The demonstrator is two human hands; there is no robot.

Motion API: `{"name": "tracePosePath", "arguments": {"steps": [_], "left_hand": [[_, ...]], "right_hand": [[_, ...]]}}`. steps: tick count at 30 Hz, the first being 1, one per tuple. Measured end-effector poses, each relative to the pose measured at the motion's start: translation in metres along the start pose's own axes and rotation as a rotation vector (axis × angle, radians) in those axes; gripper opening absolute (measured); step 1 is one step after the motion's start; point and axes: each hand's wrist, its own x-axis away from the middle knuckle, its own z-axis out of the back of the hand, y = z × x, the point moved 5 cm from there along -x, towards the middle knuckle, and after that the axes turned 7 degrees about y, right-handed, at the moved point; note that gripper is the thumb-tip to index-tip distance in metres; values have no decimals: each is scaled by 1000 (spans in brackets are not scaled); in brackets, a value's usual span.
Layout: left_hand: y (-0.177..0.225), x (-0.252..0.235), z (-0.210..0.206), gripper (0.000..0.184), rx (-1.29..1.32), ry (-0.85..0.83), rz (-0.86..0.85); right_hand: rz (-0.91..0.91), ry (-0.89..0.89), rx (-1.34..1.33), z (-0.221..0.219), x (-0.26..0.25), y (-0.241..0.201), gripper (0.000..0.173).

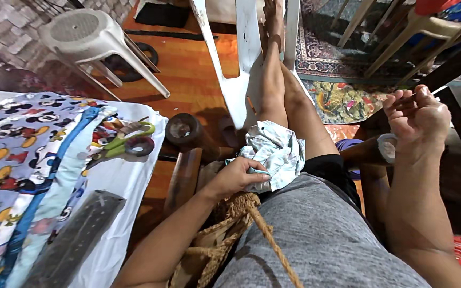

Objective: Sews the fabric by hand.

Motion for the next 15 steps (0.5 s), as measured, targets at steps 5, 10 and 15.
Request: {"name": "tracePosePath", "arguments": {"steps": [5, 10, 15], "left_hand": [[-1, 0, 0, 7, -4, -2, -3], [-1, 0, 0, 7, 11, 1, -2], [-1, 0, 0, 7, 2, 1, 0]], "right_hand": [[37, 2, -51, 8, -6, -11, 13], [71, 34, -103, 19, -13, -21, 14], [113, 8, -133, 35, -20, -32, 23]]}}
